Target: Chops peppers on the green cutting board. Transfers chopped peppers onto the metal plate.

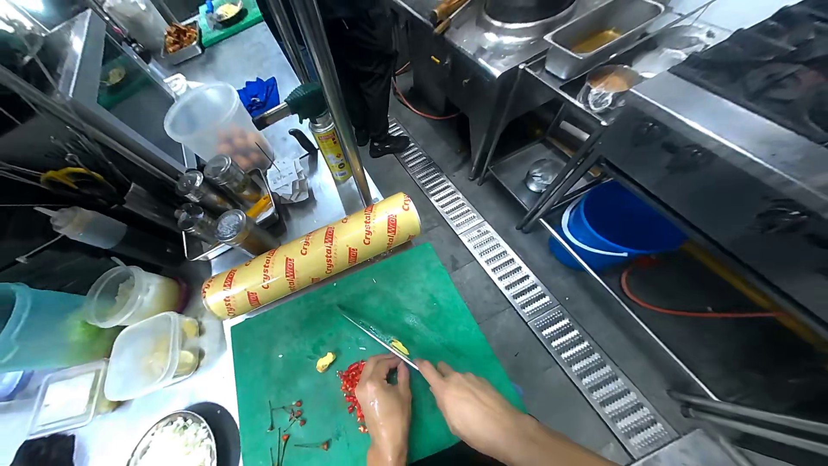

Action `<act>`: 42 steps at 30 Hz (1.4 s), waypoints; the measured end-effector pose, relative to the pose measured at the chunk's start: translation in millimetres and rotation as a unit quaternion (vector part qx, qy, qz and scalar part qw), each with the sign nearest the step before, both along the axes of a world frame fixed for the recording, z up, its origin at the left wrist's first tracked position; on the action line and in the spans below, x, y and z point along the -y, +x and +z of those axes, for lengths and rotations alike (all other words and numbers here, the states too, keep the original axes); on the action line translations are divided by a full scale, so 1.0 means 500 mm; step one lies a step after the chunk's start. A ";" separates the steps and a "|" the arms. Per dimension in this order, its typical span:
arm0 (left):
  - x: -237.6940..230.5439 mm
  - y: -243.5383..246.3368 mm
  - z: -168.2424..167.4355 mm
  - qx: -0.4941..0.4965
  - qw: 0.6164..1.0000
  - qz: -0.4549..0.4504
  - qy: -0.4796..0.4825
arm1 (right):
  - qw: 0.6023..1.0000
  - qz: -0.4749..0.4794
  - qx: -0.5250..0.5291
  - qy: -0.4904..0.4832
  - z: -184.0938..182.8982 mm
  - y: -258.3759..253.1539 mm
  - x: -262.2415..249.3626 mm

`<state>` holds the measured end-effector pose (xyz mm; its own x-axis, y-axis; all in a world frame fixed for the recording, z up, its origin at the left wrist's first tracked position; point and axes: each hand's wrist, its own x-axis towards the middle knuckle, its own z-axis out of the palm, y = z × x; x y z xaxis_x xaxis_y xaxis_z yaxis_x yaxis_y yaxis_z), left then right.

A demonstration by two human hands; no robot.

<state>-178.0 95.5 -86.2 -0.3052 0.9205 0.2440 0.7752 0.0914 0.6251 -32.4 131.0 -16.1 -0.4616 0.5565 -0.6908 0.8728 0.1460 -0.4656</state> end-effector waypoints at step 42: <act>-0.015 0.116 0.302 0.051 0.947 -0.274 0.160 | 0.405 -0.297 -0.818 -0.281 0.161 0.071 -0.069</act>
